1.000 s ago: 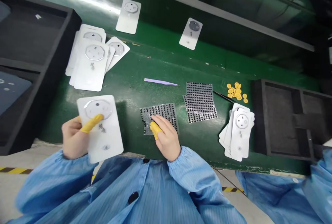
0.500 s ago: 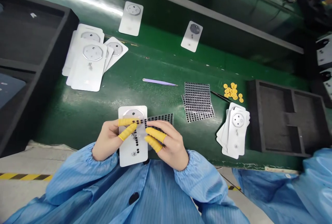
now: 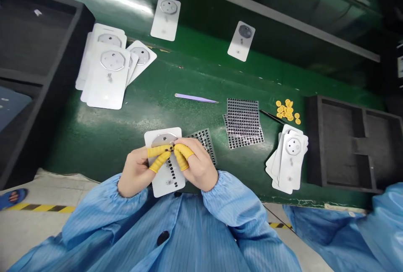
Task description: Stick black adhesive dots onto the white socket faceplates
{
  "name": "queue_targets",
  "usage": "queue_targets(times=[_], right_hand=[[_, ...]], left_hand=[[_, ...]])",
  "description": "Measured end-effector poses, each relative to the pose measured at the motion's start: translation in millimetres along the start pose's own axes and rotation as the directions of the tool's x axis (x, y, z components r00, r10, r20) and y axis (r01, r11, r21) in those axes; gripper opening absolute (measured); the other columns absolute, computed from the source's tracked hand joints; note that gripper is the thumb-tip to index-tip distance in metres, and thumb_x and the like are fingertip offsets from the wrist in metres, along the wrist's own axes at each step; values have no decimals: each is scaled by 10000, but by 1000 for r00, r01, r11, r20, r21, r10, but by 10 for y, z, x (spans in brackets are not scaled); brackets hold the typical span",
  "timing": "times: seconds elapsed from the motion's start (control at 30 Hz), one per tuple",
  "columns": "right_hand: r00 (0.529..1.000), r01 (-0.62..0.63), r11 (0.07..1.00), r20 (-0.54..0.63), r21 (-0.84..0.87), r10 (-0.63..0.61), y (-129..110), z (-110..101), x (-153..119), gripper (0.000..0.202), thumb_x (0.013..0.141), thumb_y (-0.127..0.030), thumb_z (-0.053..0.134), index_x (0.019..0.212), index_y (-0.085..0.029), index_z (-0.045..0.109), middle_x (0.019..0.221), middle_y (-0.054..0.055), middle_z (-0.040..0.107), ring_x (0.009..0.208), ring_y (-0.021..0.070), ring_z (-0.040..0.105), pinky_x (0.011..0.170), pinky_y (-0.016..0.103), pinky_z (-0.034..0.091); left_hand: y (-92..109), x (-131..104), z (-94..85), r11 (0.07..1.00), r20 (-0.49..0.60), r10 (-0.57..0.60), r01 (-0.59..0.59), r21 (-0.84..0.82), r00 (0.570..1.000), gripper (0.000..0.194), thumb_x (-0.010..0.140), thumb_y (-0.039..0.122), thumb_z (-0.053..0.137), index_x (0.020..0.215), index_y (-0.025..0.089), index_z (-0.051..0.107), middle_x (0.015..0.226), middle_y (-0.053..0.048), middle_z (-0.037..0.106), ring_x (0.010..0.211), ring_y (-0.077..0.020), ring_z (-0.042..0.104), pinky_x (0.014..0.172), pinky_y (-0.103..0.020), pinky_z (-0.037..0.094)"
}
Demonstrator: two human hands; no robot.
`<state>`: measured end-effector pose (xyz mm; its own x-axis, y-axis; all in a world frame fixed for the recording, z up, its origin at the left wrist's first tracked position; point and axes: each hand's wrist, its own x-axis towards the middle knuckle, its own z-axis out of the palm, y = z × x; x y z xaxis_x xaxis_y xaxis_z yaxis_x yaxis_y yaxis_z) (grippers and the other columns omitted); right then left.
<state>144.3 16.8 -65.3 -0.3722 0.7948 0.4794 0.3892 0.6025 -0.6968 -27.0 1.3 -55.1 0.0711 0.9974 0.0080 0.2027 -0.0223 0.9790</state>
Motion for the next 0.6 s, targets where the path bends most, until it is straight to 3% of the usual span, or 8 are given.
queue_targets(times=[0.1,0.2,0.27,0.37,0.43,0.47,0.53,0.6], right_hand=[[993,-110,993,-31,40,111,24,72,11,238,887,-93,527,1099,-195,563,1066,97,621,994,185,612,842,366,549],[971,-223,975,-80,13,223,97,125,3,149,908,-116,484,1012,-188,563,1012,84,595,965,175,601,832,355,538],[970,-228,972,-102,-66,220,155,122,-8,154,914,-113,462,1009,-180,562,1008,89,579,957,178,591,829,363,533],[985,-148,974,-112,-172,130,184,65,-2,203,900,-96,475,1059,-185,564,1028,98,578,967,193,584,820,376,530],[988,-103,973,-132,-205,77,128,17,36,237,882,-80,509,1079,-198,569,1017,93,588,959,198,588,799,371,534],[988,-79,973,-148,-218,47,75,-1,65,249,872,-78,531,1083,-205,572,1008,90,597,951,199,592,792,371,536],[984,-39,973,-177,-225,-2,-60,-20,139,267,862,-91,566,1095,-222,576,997,82,621,944,202,602,824,389,538],[985,14,978,-167,-208,-49,-196,-17,217,262,880,-120,552,1111,-241,571,1004,65,646,947,196,615,897,413,528]], left_hand=[[-28,44,-20,997,31,16,-18,75,999,202,798,170,629,942,193,769,980,-88,763,865,-230,722,782,-326,585],[-69,95,-108,990,115,-134,127,65,984,215,813,250,642,974,164,755,1008,-112,753,909,-259,711,847,-378,568],[-95,110,-212,974,118,-223,226,-16,968,354,813,312,658,1115,130,694,1115,-138,716,1006,-282,682,900,-398,546],[-73,73,-375,950,-38,-270,260,-174,962,795,796,357,690,1471,176,311,1182,-153,676,1009,-281,682,829,-377,576],[10,13,-422,928,-119,-319,285,-239,940,1002,794,364,698,1522,239,22,1023,-117,725,821,-252,723,673,-342,602],[70,-20,-414,914,-127,-350,309,-263,928,1014,796,365,697,1518,245,-5,919,-89,739,726,-236,722,608,-324,600],[203,-80,-347,897,-104,-383,342,-281,918,852,799,356,694,1482,215,204,780,-51,732,637,-213,705,562,-297,594],[325,-126,-243,908,-73,-355,325,-264,932,580,789,317,702,1308,182,483,709,-29,716,616,-191,689,554,-263,586]])
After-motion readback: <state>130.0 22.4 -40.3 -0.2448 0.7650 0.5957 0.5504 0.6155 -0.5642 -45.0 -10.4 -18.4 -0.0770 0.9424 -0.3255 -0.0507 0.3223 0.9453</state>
